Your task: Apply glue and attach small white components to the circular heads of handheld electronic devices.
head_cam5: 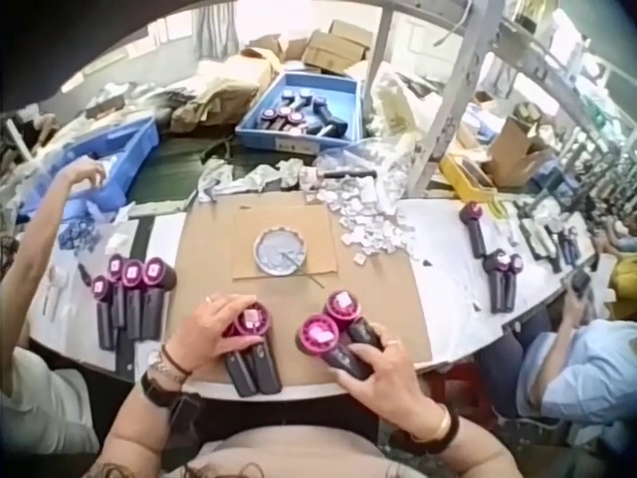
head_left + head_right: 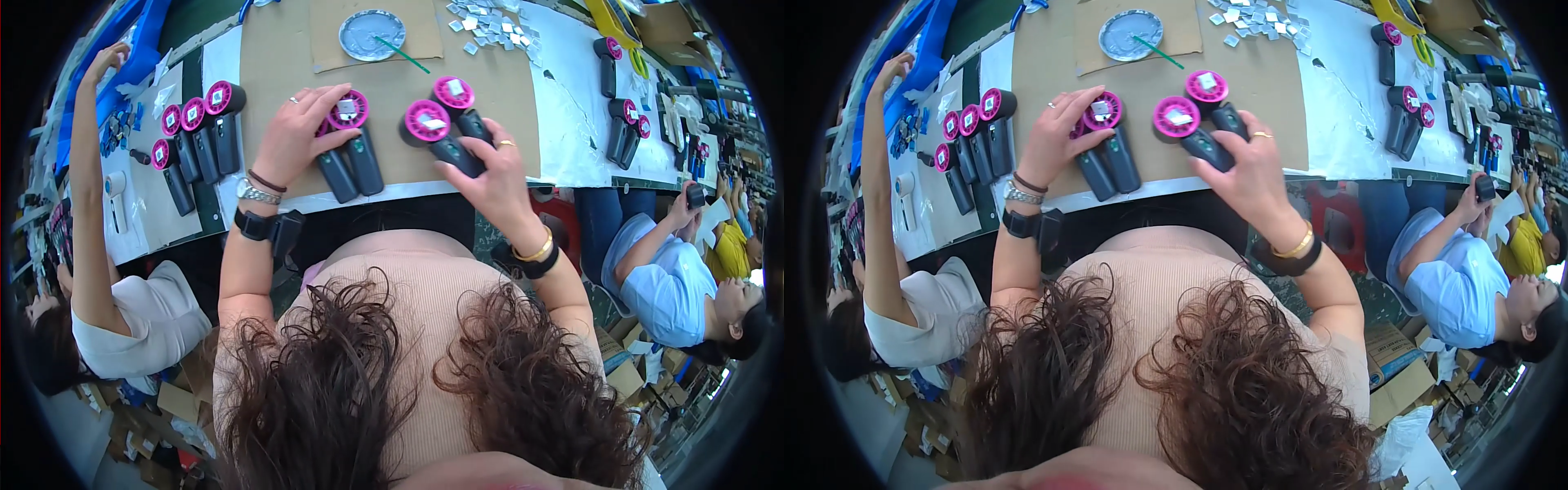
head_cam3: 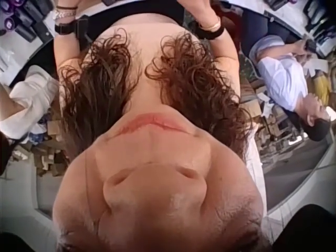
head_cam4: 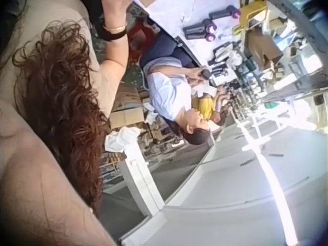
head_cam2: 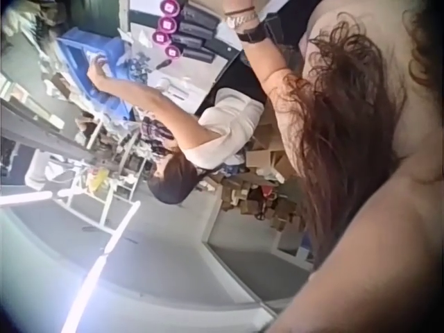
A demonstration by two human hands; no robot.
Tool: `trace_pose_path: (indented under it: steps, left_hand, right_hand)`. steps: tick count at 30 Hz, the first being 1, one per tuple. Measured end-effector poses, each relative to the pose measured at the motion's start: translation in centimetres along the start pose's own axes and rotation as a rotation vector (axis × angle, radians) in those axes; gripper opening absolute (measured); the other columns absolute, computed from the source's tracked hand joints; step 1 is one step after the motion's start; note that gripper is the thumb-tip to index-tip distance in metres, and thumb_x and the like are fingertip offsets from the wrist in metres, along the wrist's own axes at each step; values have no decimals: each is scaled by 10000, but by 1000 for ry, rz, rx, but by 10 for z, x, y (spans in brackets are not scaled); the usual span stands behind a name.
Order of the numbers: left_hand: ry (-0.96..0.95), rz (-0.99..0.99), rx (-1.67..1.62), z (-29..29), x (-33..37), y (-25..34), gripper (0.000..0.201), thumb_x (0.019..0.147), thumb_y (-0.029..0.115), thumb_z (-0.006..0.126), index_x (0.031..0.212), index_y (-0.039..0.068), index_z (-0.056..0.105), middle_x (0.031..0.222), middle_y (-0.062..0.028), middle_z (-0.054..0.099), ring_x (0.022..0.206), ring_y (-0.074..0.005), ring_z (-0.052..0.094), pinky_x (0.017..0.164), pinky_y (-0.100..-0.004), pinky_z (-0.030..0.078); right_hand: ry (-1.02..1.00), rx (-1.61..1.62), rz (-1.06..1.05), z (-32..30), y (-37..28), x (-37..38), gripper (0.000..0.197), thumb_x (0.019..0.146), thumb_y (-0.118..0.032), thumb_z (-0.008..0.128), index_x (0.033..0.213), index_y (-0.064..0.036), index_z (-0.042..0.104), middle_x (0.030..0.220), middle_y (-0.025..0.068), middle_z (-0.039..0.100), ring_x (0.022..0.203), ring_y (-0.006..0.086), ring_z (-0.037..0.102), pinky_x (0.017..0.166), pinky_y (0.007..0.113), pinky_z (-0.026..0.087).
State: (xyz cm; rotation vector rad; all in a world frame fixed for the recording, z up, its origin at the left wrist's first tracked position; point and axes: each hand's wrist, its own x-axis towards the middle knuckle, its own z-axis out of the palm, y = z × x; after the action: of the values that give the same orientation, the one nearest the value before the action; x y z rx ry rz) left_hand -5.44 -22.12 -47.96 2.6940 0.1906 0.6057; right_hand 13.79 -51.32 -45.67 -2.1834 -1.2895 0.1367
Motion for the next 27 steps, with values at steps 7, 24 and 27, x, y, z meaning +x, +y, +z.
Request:
trace_pose_path:
  steps: [7,24,27]
  left_hand:
    - [82,-36,24,-34,-14,6,682,892,410,867,1485,148,654,1340,-70,735,1270,-286,672,1158,-484,491]
    - [47,-70,239,-13,-10,-5,472,990,320,783,1432,182,694,1370,-17,720,1415,-235,594,1310,-641,248]
    - [101,-96,209,-13,-7,4,494,986,328,786,1447,185,681,1401,-10,703,1417,-237,591,1307,-640,256]
  right_hand:
    - [0,-44,-20,59,-64,21,476,821,-387,922,1111,-25,814,1364,366,634,1284,495,632,1091,538,513]
    - [-177,41,-271,56,-59,23,350,977,-205,811,1315,-127,767,972,207,773,978,367,768,963,485,586]
    - [-127,86,-175,31,-49,41,330,981,-211,813,1301,-143,773,908,151,775,875,308,773,860,447,603]
